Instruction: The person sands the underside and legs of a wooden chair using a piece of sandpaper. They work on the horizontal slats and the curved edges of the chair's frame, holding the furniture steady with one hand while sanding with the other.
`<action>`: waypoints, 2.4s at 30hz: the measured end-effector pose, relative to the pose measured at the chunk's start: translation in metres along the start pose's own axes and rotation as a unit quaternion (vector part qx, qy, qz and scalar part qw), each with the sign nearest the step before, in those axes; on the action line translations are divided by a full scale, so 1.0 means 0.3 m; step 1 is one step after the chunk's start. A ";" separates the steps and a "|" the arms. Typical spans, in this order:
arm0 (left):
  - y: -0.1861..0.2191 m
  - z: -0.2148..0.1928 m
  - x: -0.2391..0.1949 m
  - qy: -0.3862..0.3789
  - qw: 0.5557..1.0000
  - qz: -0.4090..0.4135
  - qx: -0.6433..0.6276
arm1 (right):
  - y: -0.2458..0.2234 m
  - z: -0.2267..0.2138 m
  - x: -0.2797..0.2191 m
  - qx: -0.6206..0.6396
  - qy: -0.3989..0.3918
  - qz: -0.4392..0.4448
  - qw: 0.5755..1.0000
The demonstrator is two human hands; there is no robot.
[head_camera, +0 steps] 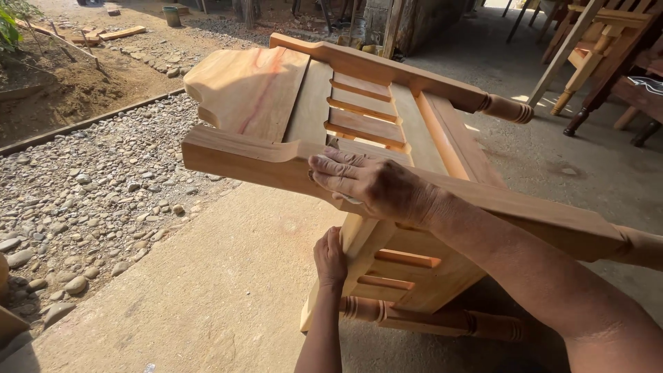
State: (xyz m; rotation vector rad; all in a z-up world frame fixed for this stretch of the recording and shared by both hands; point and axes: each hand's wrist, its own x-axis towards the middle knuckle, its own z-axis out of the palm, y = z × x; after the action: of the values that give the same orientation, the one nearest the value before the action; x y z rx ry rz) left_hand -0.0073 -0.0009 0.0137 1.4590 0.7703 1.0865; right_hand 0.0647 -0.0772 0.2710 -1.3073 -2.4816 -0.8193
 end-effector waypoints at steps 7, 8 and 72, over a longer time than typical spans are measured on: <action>-0.016 0.001 -0.002 0.014 1.000 0.014 -0.012 | 0.019 -0.165 -0.191 0.211 -0.113 0.225 0.945; -0.020 0.004 -0.001 0.019 1.000 0.002 -0.007 | -0.013 -0.113 -0.153 0.124 -0.058 0.152 0.979; -0.015 0.011 -0.021 0.034 0.999 0.010 0.024 | 0.033 0.249 0.507 0.165 0.044 0.040 0.984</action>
State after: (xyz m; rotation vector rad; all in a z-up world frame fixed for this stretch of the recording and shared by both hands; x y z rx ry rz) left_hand -0.0062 -0.0070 0.0083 1.4789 0.8364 1.1436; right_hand -0.0108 0.0744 0.2792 -1.2139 -2.3516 -0.4132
